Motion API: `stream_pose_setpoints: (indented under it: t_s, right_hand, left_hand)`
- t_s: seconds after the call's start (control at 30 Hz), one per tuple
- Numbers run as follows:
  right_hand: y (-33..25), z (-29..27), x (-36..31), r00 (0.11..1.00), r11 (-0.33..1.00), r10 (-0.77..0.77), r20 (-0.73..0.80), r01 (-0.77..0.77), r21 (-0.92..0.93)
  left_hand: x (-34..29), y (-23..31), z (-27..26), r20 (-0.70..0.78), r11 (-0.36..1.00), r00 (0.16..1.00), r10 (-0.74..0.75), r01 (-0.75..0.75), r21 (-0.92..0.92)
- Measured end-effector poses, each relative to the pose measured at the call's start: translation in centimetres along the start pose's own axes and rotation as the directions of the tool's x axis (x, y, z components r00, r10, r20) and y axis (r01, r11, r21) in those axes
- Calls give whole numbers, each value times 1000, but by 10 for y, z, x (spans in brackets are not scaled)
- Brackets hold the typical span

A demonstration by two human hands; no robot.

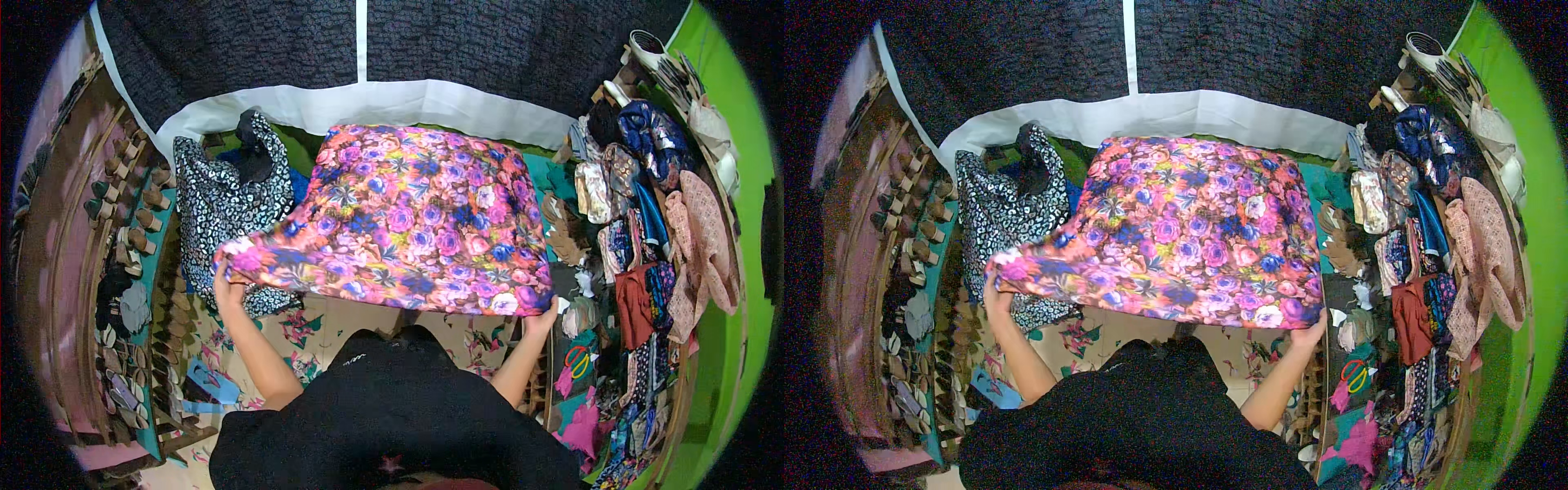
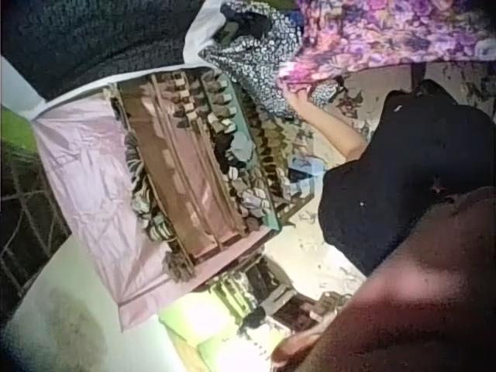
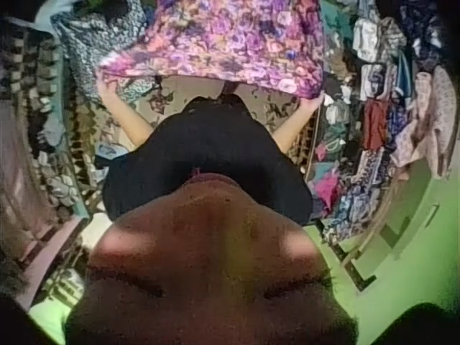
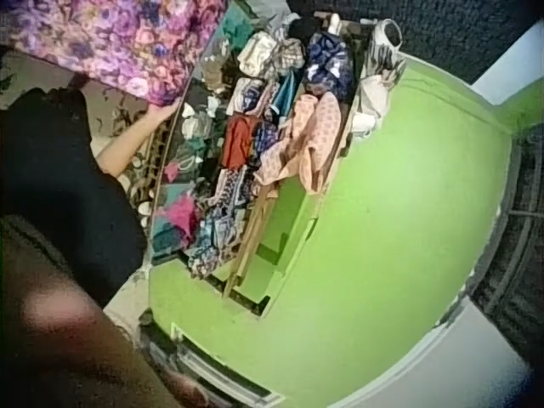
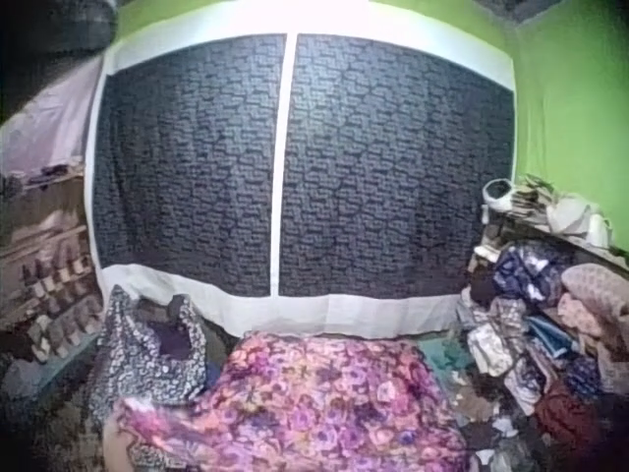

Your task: Fold and organize pieces of patterned fabric on a table and shelves.

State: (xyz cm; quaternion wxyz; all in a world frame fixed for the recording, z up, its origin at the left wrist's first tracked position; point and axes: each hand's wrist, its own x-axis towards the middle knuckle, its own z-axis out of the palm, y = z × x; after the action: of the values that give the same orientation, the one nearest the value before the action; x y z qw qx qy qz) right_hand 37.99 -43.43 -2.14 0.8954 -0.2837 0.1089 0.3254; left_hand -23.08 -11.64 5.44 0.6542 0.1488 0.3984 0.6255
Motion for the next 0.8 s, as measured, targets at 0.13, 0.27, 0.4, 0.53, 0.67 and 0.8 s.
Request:
stream_pose_setpoints:
  t_s: [0.13,0.27,0.4,0.53,0.67,0.8]
  right_hand:
    - [-26,84,-27,909,845,-415,-35,371,-386]
    - [-43,113,-32,787,677,-616,14,539,-500]
    - [-46,124,-44,667,593,-737,110,715,-370]
    - [-60,128,-29,628,629,-695,351,767,-126]
    - [-60,147,12,654,516,-711,258,735,-440]
    - [-41,195,59,882,655,-408,235,462,-597]
  left_hand:
    - [-1,27,35,150,984,973,177,-171,-53]
    - [5,58,51,169,966,951,257,-257,-26]
    - [-8,65,83,64,871,878,474,-478,115]
    - [9,72,99,131,850,856,500,-514,113]
    - [55,63,135,96,867,883,460,-470,167]
    - [122,21,156,95,929,953,287,-301,216]
